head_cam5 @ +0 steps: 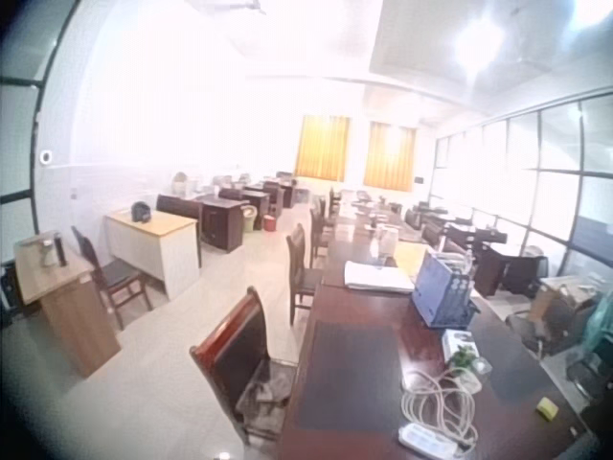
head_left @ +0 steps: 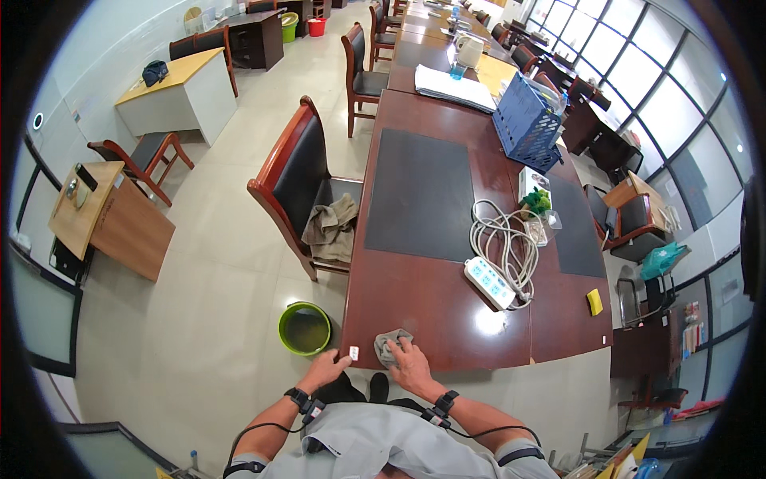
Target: Wiping down the surfaces and drawers of an office desk with a cloth.
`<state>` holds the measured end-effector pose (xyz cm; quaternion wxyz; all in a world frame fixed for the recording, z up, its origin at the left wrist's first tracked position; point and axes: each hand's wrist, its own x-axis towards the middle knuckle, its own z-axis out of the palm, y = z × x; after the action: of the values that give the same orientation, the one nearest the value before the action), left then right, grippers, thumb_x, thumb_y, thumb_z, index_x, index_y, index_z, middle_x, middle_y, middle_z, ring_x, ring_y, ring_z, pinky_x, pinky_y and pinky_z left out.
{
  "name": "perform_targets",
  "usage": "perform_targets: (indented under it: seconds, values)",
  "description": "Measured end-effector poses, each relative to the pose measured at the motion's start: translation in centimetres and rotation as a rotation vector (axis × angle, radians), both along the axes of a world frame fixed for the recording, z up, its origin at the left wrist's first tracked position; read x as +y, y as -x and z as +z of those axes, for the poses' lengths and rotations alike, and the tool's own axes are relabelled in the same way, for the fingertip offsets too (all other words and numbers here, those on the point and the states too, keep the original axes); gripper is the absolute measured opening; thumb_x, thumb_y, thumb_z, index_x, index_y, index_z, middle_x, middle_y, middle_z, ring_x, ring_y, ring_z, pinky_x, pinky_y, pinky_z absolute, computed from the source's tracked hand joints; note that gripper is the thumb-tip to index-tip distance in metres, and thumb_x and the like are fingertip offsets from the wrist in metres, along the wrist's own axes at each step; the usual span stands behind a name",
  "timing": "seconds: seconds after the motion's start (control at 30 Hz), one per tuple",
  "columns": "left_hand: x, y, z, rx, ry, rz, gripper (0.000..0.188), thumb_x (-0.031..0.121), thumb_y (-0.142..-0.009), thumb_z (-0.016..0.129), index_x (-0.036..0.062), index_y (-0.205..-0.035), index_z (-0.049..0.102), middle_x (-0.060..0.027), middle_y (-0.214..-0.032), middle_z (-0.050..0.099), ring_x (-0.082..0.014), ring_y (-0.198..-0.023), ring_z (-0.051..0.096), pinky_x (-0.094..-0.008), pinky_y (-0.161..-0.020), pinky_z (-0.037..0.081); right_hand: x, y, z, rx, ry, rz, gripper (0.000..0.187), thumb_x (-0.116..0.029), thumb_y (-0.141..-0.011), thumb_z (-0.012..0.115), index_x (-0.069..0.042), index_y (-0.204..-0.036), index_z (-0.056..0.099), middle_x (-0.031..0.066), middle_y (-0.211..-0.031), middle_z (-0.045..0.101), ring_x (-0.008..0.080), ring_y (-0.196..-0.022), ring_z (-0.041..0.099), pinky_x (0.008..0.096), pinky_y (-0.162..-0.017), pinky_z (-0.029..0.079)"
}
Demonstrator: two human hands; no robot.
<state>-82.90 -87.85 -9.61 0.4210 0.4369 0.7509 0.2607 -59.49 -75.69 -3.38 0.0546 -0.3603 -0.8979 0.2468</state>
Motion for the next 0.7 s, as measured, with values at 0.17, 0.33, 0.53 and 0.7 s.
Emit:
perform_targets:
  seconds: [0.17,0.33,0.53,0.7]
  values:
    - [-0.1,1.5,-0.3,-0.116,-0.019,-0.096,0.053,0.049,-0.095,0.057,-0.0030,-0.086,0.063,-0.0240,-0.080,0.066,-0.0404,-0.077,0.065,-0.0459,-0.071,0.049,-0.7,4.9,-0.1,-0.024,0.020,0.005,0.065,-0.015,-0.076,0.074,-0.011,-0.136,0.050,0.0223,-0.130,0.050,0.0423,-0.105,0.057,0.0503,-0.087,0.051]
    - [0.0,3.8,-0.2,-0.259,0.013,-0.185,0.048,0.043,-0.099,0.051,-0.0006,-0.096,0.069,-0.0229,-0.086,0.069,-0.0379,-0.082,0.068,-0.0448,-0.074,0.051,-1.4,9.5,0.3,-0.042,0.055,-0.039,0.067,-0.015,-0.075,0.075,-0.011,-0.137,0.050,0.0225,-0.130,0.050,0.0425,-0.105,0.057,0.0496,-0.089,0.051]
    - [2.9,6.5,-1.4,-0.005,-0.092,-0.257,0.042,0.037,-0.092,0.063,0.0004,-0.113,0.067,-0.0245,-0.095,0.070,-0.0395,-0.089,0.068,-0.0458,-0.078,0.053,-0.3,9.7,-0.2,0.010,-0.064,-0.082,0.069,-0.014,-0.073,0.074,-0.012,-0.138,0.052,0.0200,-0.130,0.052,0.0393,-0.103,0.057,0.0478,-0.084,0.049]
    - [5.9,6.4,1.9,-0.002,-0.228,-0.219,0.044,0.022,-0.087,0.071,-0.0004,-0.123,0.061,-0.0201,-0.109,0.067,-0.0339,-0.093,0.069,-0.0419,-0.083,0.055,3.1,4.8,-0.1,-0.114,-0.131,-0.454,0.066,-0.018,-0.076,0.074,-0.017,-0.138,0.051,0.0186,-0.131,0.051,0.0404,-0.104,0.058,0.0507,-0.080,0.050]
